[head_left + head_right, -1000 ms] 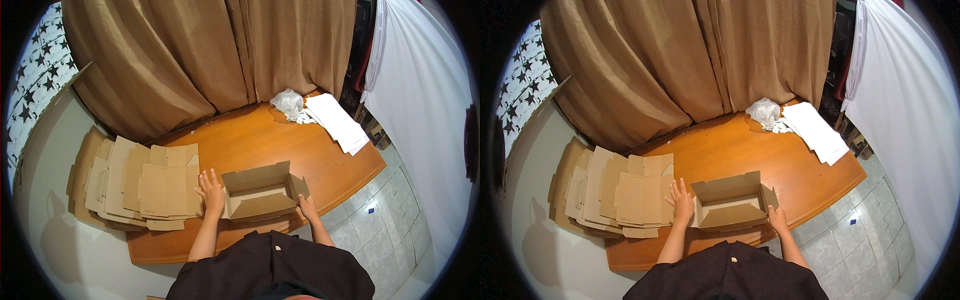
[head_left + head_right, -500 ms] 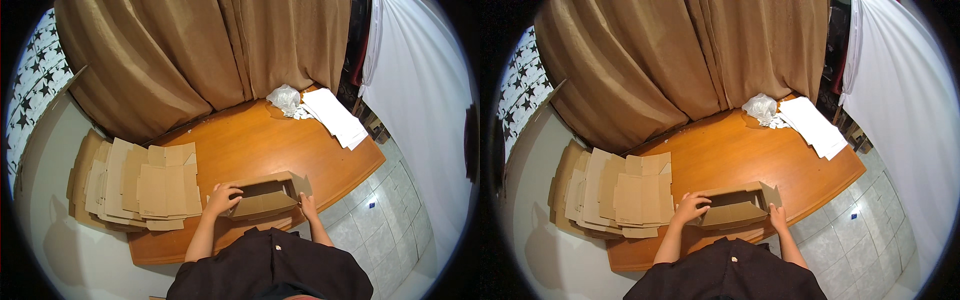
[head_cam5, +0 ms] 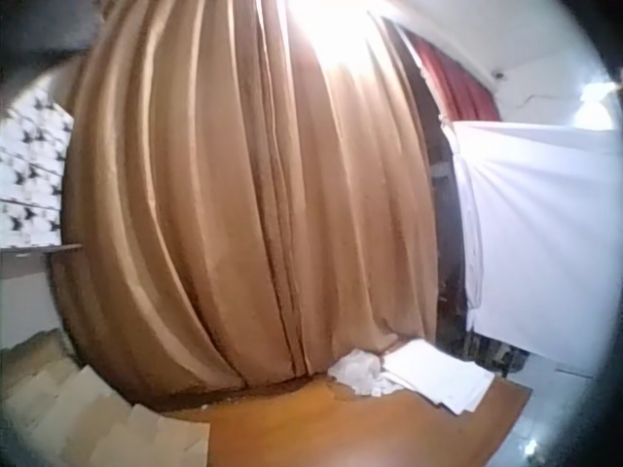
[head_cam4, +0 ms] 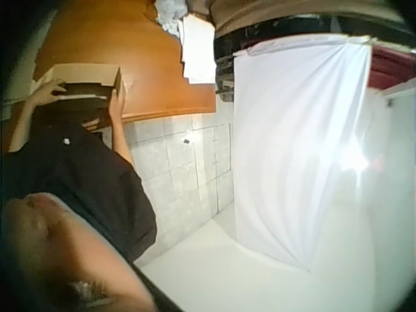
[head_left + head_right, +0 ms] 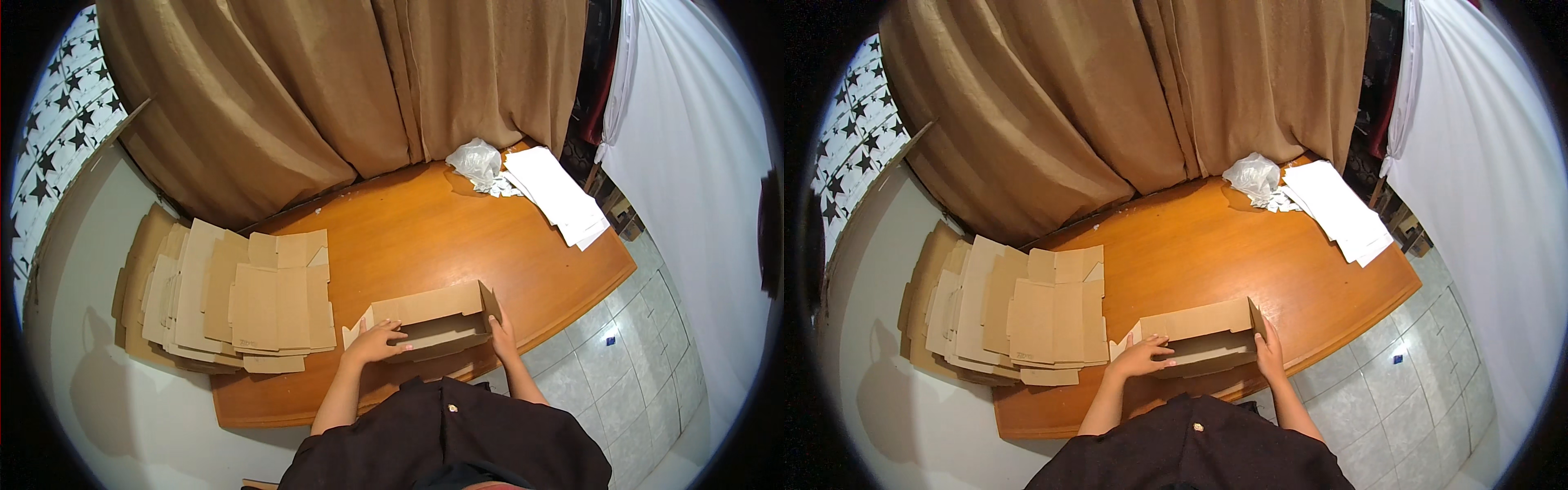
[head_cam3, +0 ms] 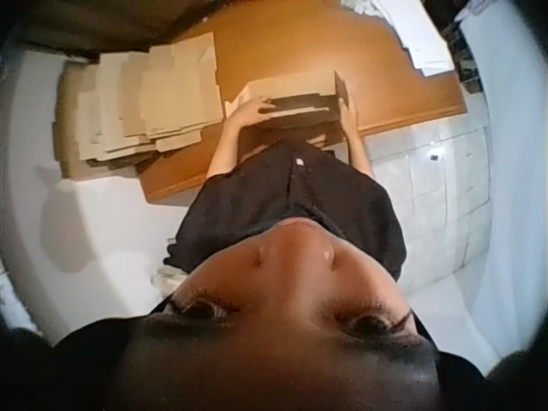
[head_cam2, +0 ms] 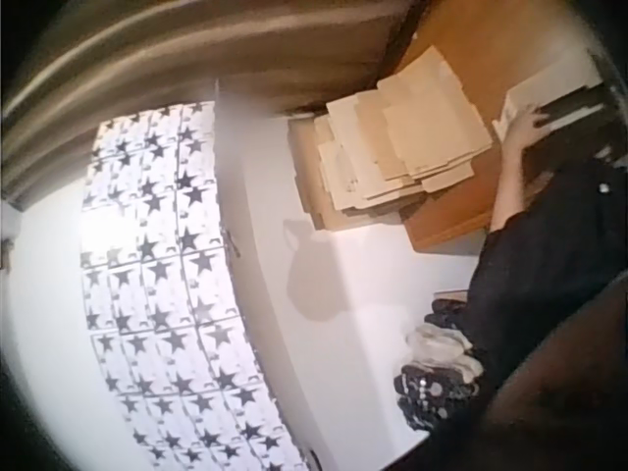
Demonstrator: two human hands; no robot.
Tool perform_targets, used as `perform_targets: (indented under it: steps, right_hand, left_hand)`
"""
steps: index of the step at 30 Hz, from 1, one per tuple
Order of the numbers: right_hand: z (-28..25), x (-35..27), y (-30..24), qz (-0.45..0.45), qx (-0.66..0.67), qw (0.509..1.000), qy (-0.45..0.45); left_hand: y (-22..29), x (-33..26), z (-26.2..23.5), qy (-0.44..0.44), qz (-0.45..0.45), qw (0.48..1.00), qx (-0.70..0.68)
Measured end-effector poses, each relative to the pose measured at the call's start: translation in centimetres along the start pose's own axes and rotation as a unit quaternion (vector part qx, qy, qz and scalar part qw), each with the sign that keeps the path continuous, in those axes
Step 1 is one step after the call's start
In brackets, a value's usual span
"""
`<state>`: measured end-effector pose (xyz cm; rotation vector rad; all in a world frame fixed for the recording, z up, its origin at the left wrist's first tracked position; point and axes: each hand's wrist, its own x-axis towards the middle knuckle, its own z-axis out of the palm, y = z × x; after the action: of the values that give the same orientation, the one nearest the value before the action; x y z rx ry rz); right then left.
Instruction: Assembling cardboard shoe boxes and placing them on a shelf.
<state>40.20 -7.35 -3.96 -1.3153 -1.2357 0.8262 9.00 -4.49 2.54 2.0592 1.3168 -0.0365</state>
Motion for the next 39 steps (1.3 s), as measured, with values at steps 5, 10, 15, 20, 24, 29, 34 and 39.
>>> perform_targets:
  steps: [5, 10, 15, 20, 24, 29, 34, 39]
  right_hand:
    - [-0.6, 0.4, -4.3, -0.032, -0.062, 0.982, -0.176]
    - [-0.3, 1.7, -3.8, 0.038, -0.207, 0.953, -0.219]
    - [0.6, 3.5, -4.4, 0.023, -0.315, 0.935, -0.164]
    - [1.6, 3.3, -5.1, 0.049, -0.386, 0.911, -0.136]
    - [1.6, 3.5, -5.7, 0.133, -0.411, 0.888, -0.156]
    - [1.9, 3.6, -5.3, 0.16, -0.427, 0.873, -0.172]
    - [1.3, 3.9, 0.7, 0.044, -0.248, 0.963, -0.1]
    - [0.1, 4.2, 0.4, 0.018, -0.141, 0.986, -0.085]
  left_hand:
    - [0.5, -0.5, -0.4, 0.002, 0.002, 1.0, -0.006]
    - [1.2, -0.2, -0.1, -0.014, 0.023, 0.999, 0.025]
    - [0.9, 0.6, 1.2, 0.007, 0.017, 0.999, 0.045]
    - [0.9, 1.2, 1.8, 0.012, 0.004, 0.998, 0.057]
    - [0.8, 1.2, 2.1, 0.035, 0.017, 0.995, 0.09]
    - [0.5, 1.4, 2.7, 0.049, 0.017, 0.994, 0.093]
    - [0.9, 0.7, 1.8, 0.073, 0.018, 0.994, 0.074]
    - [-0.2, -1.6, -0.8, 0.271, 0.035, 0.962, 0.009]
